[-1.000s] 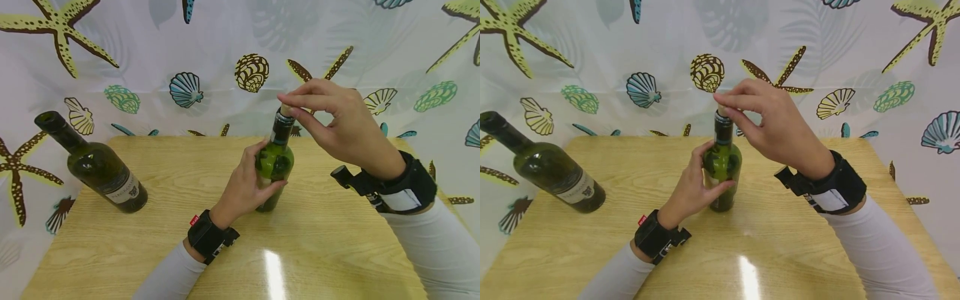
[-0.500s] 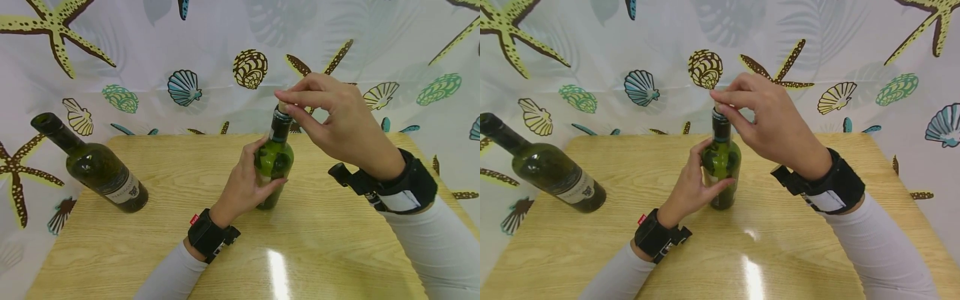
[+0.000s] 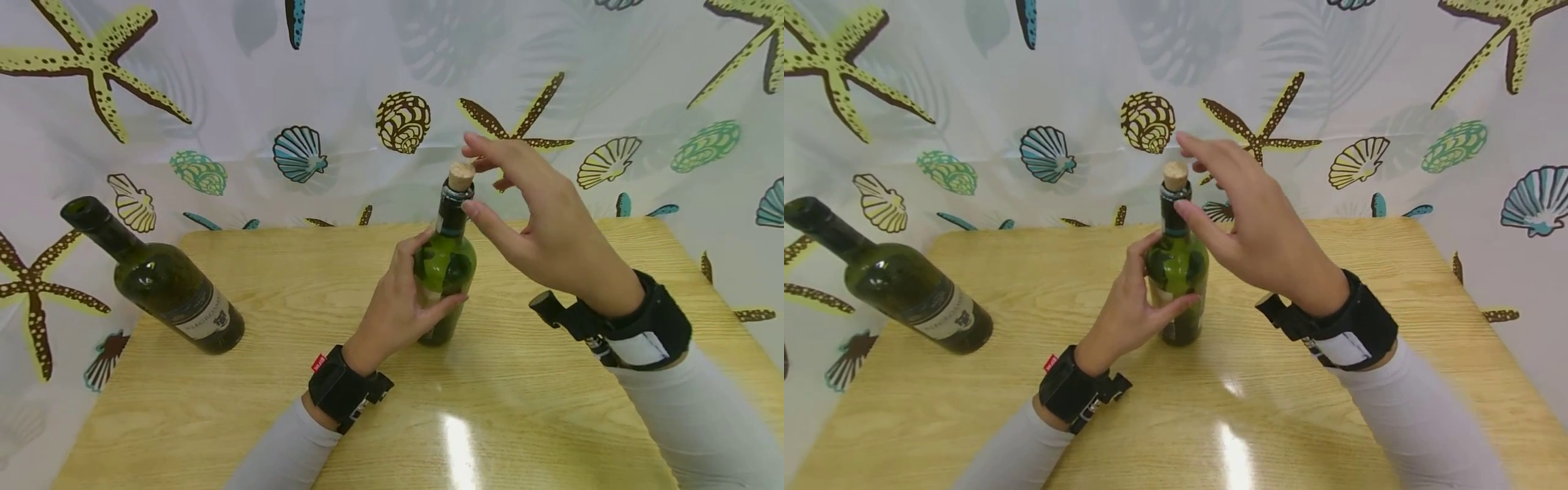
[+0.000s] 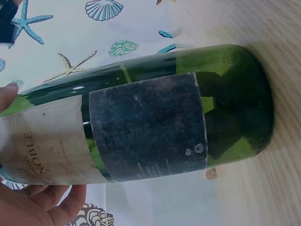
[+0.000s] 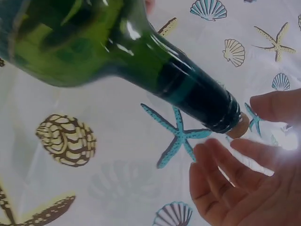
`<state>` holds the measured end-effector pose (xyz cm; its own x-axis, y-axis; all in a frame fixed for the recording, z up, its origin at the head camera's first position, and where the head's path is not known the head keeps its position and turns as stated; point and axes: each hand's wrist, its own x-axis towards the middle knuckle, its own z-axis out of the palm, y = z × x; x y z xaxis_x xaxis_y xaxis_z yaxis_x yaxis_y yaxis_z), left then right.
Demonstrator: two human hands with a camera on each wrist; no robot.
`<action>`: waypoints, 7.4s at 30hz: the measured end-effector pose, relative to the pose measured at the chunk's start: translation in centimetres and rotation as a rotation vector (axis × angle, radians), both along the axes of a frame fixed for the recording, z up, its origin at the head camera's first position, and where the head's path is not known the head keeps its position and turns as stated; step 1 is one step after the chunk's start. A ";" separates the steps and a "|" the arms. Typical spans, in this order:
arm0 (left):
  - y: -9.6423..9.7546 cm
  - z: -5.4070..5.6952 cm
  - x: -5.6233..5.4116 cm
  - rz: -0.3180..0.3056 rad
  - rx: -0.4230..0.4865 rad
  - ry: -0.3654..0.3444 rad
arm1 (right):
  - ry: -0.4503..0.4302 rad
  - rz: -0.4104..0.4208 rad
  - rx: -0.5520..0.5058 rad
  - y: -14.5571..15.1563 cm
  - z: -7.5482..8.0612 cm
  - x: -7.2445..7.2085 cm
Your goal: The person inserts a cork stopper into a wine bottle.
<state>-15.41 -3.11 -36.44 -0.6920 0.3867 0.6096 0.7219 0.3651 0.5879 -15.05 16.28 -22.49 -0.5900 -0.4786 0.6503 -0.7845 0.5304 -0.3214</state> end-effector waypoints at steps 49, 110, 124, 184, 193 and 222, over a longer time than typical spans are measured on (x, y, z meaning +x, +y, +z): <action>0.0 2.9 2.7 -0.060 0.070 -0.304 | -0.352 0.064 -0.098 1.7 -10.2 2.9; -2.9 2.8 -1.6 0.155 0.137 -0.182 | -0.222 -0.060 -0.186 -3.7 -10.7 -1.5; -6.1 4.4 -8.9 0.183 0.138 -0.279 | -0.205 -0.105 -0.086 -7.3 -8.6 -8.9; -13.5 1.1 4.1 0.535 0.233 -0.135 | -0.381 0.341 -0.051 -17.7 -13.5 -2.4; -10.9 2.1 4.6 0.252 0.092 -0.242 | -0.394 0.265 -0.122 -11.5 -13.4 -0.4; -2.5 3.9 2.8 -0.112 0.035 -0.469 | -0.243 0.198 -0.309 0.9 -14.5 -0.2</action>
<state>-12.58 -5.61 -32.59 -0.8504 0.4597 0.2558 0.4100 0.2745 0.8698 -15.22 17.18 -36.97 -0.6599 -0.4028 0.6342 -0.7433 0.2272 -0.6292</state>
